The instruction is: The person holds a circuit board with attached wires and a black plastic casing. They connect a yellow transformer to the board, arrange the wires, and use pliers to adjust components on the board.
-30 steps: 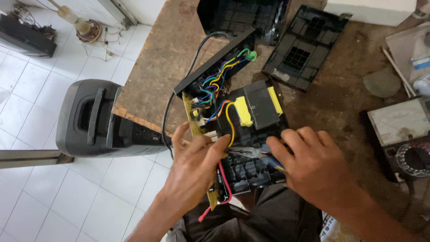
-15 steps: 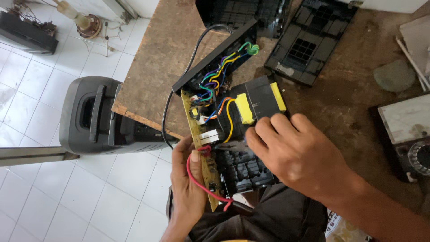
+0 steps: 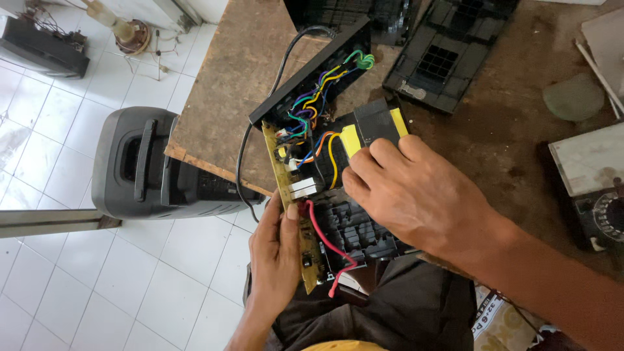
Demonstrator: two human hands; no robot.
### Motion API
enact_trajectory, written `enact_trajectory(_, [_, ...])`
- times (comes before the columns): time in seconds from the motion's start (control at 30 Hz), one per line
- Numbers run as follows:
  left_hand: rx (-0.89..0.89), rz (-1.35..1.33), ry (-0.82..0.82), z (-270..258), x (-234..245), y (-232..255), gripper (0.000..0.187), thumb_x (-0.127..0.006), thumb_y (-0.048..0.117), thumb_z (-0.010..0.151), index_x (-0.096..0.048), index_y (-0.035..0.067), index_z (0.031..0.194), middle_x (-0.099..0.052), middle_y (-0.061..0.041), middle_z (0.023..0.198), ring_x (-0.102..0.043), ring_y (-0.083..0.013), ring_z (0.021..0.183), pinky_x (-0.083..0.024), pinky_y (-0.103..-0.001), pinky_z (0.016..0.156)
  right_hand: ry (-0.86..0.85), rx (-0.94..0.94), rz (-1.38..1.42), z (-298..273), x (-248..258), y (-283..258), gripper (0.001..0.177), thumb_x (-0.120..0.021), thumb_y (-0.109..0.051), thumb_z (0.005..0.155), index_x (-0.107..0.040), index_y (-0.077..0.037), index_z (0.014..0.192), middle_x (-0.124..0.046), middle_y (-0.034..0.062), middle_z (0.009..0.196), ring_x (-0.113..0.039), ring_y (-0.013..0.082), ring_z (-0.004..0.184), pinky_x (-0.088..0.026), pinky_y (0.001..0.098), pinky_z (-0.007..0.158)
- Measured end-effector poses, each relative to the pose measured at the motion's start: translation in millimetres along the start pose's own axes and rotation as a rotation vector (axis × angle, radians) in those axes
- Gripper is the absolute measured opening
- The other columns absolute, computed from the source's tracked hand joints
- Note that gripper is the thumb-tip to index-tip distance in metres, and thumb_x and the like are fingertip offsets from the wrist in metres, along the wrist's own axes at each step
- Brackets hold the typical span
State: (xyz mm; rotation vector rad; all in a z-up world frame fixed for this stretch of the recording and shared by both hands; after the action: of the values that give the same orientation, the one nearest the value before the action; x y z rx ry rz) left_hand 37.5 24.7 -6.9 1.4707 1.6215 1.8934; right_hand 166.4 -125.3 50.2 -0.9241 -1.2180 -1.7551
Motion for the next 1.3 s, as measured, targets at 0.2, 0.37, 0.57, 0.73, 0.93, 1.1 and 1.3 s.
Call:
enact_trajectory(0.2, [-0.002, -0.041, -0.006, 1.7, -0.1, -3.9, 0.048, -0.049, 0.037, 0.112, -0.068, 0.014, 0.150, -0.083, 0.004, 0.109, -0.063, -0.0069, 0.087, -0.055, -0.030, 0.076, 0.004, -0.109, 0.018, -10.2, 5.0, -1.6, 0.012, -0.066, -0.018, 0.096, -0.069, -0.024, 0.107, -0.056, -0.0006, 0.090, -0.058, 0.0227, 0.080, -0.043, 0.0380, 0.068])
enact_trajectory(0.37, [-0.337, 0.172, -0.001, -0.9, 2.1, 7.4, 0.048, -0.058, 0.015, 0.110, -0.047, 0.002, 0.155, -0.025, -0.028, 0.181, -0.025, -0.0409, 0.172, -0.029, -0.053, 0.134, 0.042, -0.226, -0.001, -22.5, 4.7, -4.7, 0.011, -0.059, -0.015, 0.109, -0.066, -0.024, 0.108, -0.047, 0.0000, 0.090, -0.051, 0.0225, 0.075, -0.038, 0.0387, 0.068])
enact_trajectory(0.57, [-0.394, 0.562, 0.068, 3.7, -2.9, 8.8, 0.085, -0.085, 0.034, 0.090, -0.040, 0.003, 0.155, -0.018, -0.033, 0.180, -0.018, -0.0524, 0.170, -0.022, -0.066, 0.127, 0.059, -0.221, 0.001, -23.2, 13.1, -0.9, 0.011, -0.058, -0.018, 0.110, -0.067, -0.023, 0.111, -0.048, 0.0011, 0.090, -0.052, 0.0230, 0.076, -0.040, 0.0385, 0.068])
enact_trajectory(0.73, [-0.324, 0.329, -0.013, 3.2, -0.8, 25.5, 0.074, -0.070, 0.020, 0.099, -0.028, -0.003, 0.155, -0.049, -0.027, 0.162, -0.039, -0.0417, 0.163, -0.033, -0.062, 0.124, 0.000, -0.212, -0.056, -29.7, 17.9, 3.7, 0.011, -0.058, -0.019, 0.105, -0.067, -0.024, 0.109, -0.050, 0.0004, 0.090, -0.053, 0.0232, 0.075, -0.039, 0.0394, 0.068])
enact_trajectory(0.93, [0.173, 0.001, -0.172, 12.1, -6.4, -8.5, 0.042, -0.059, 0.013, 0.093, -0.055, 0.016, 0.136, -0.074, -0.007, 0.109, -0.072, -0.0180, 0.077, -0.059, -0.036, 0.064, -0.029, -0.253, -0.074, -35.6, 6.2, 3.4, 0.013, -0.057, -0.019, 0.105, -0.067, -0.026, 0.108, -0.053, 0.0010, 0.092, -0.055, 0.0235, 0.076, -0.041, 0.0398, 0.070])
enact_trajectory(1.1, [-0.099, 0.217, -0.190, 9.2, -6.1, 9.1, 0.021, -0.050, 0.012, 0.093, -0.061, 0.012, 0.111, -0.072, -0.014, 0.100, -0.066, -0.0380, 0.104, -0.049, -0.051, 0.087, -0.060, -0.289, -0.044, -36.1, 0.7, -1.7, 0.011, -0.057, -0.022, 0.103, -0.066, -0.026, 0.109, -0.054, 0.0025, 0.095, -0.055, 0.0248, 0.079, -0.042, 0.0403, 0.070])
enact_trajectory(1.3, [0.058, 0.249, -0.146, 12.4, 3.9, 8.0, 0.015, -0.054, 0.012, 0.092, -0.064, 0.011, 0.104, -0.075, -0.014, 0.093, -0.069, -0.0332, 0.086, -0.051, -0.052, 0.079, -0.038, -0.301, -0.063, -36.8, 0.7, -4.1, 0.010, -0.061, -0.021, 0.108, -0.066, -0.029, 0.105, -0.052, 0.0004, 0.091, -0.053, 0.0229, 0.077, -0.041, 0.0390, 0.070])
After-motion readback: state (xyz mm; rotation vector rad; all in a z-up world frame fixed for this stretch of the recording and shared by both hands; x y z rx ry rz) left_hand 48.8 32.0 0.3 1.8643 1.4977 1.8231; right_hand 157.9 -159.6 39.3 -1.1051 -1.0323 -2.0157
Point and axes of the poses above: each hand's wrist, its own z-axis towards the middle knuckle, its own x-axis out of the back of the hand, y = z × x, the point moved 7 cm from there along z, towards the middle knuckle
